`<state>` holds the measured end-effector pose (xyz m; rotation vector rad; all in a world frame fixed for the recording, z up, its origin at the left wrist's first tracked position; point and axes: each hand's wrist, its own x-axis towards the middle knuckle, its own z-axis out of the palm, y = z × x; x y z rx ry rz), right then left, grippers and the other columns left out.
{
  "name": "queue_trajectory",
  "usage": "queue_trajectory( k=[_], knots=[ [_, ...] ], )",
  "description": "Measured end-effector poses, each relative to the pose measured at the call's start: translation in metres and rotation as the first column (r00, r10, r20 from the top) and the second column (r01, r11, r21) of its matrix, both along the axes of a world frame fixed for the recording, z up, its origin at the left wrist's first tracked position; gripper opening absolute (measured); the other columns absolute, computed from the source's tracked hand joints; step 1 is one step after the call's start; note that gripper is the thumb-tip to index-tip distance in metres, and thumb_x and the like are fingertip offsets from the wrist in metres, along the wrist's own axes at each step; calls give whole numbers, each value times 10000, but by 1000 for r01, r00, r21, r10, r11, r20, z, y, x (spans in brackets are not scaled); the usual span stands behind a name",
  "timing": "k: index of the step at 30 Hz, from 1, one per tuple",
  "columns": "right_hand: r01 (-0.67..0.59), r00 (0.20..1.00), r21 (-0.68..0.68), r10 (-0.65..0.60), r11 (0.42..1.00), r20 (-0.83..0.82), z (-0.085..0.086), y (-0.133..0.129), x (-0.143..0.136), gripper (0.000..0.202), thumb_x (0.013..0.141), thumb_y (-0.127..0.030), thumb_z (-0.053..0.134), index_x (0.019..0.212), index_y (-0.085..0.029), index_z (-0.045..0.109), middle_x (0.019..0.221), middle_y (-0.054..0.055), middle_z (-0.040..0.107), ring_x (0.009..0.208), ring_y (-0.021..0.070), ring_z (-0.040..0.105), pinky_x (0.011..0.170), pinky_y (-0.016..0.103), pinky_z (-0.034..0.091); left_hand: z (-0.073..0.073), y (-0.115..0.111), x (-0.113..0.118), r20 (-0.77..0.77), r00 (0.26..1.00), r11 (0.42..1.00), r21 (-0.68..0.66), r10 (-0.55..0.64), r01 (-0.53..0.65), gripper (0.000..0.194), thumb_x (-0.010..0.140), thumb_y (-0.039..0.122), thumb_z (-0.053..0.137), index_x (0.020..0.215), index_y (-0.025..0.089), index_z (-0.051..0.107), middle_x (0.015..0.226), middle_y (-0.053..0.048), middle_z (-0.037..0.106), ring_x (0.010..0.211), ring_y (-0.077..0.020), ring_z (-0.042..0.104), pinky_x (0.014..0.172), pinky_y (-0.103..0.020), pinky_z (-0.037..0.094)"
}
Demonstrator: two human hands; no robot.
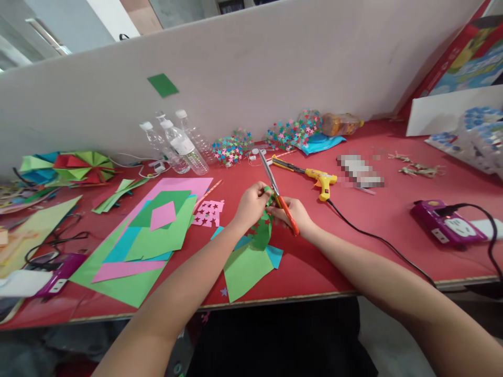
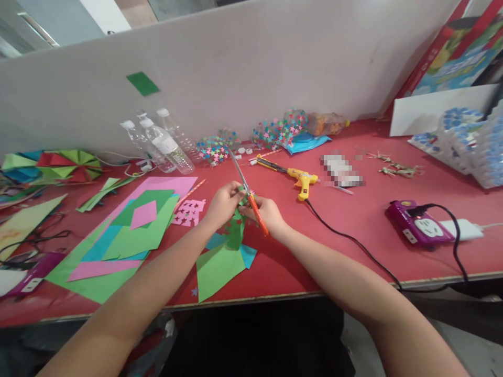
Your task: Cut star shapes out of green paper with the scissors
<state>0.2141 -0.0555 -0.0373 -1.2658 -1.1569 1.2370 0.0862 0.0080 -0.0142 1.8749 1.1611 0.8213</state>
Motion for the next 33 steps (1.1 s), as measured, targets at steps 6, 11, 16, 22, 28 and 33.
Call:
queue_trajectory(
  k=[6, 11, 16, 22, 28, 33],
  knots=[
    [30, 997, -13, -30, 999, -75, -1, -1, -2, 223, 701, -326, 687, 597, -185, 548, 394, -58, 523, 299, 75, 405, 316, 194, 309, -4, -2, 1, 115, 993, 999, -27, 39, -37, 105, 815, 277, 532, 749, 201, 502, 583, 55, 464, 505, -100, 439, 522, -228, 343],
    [83, 991, -31, -85, 996, -103, -8, 7, 7, 299, 732, -273, 579, 461, -199, 476, 345, -24, 481, 286, 91, 410, 304, 213, 319, -8, 6, -22, 112, 986, 993, -33, 120, -117, 141, 783, 335, 560, 746, 205, 518, 556, 64, 432, 498, -101, 435, 513, -232, 344],
    [75, 989, -106, -87, 992, -115, -17, 24, 23, 227, 714, -301, 609, 528, -179, 565, 354, -10, 520, 276, 90, 397, 281, 208, 310, -3, 18, -62, 254, 919, 949, -166, 302, -267, 169, 689, 331, 623, 703, 192, 529, 547, 67, 466, 475, -84, 433, 468, -211, 338],
    [-63, 982, -163, 32, 985, -184, -16, 28, 30, 176, 699, -303, 641, 595, -163, 616, 531, 46, 676, 307, 62, 369, 312, 202, 328, 8, 15, -103, 267, 842, 875, -272, 469, -401, 204, 631, 329, 651, 712, 200, 516, 506, 78, 464, 408, -82, 425, 400, -200, 311],
    [-37, 972, -170, -4, 985, -236, -13, 27, 31, 186, 685, -295, 612, 556, -178, 548, 430, 7, 600, 300, 65, 350, 319, 204, 301, 1, 29, -147, 172, 899, 915, -95, 404, -393, 194, 666, 355, 631, 696, 200, 517, 545, 65, 453, 475, -96, 431, 457, -212, 307],
    [-62, 971, -165, 21, 984, -238, -11, 26, 31, 195, 682, -277, 613, 528, -175, 550, 399, 10, 565, 313, 71, 359, 325, 205, 295, -18, 63, -178, -6, 951, 943, 136, 308, -305, 192, 755, 379, 568, 710, 201, 513, 644, 38, 462, 583, -120, 440, 591, -246, 368]
  ],
)
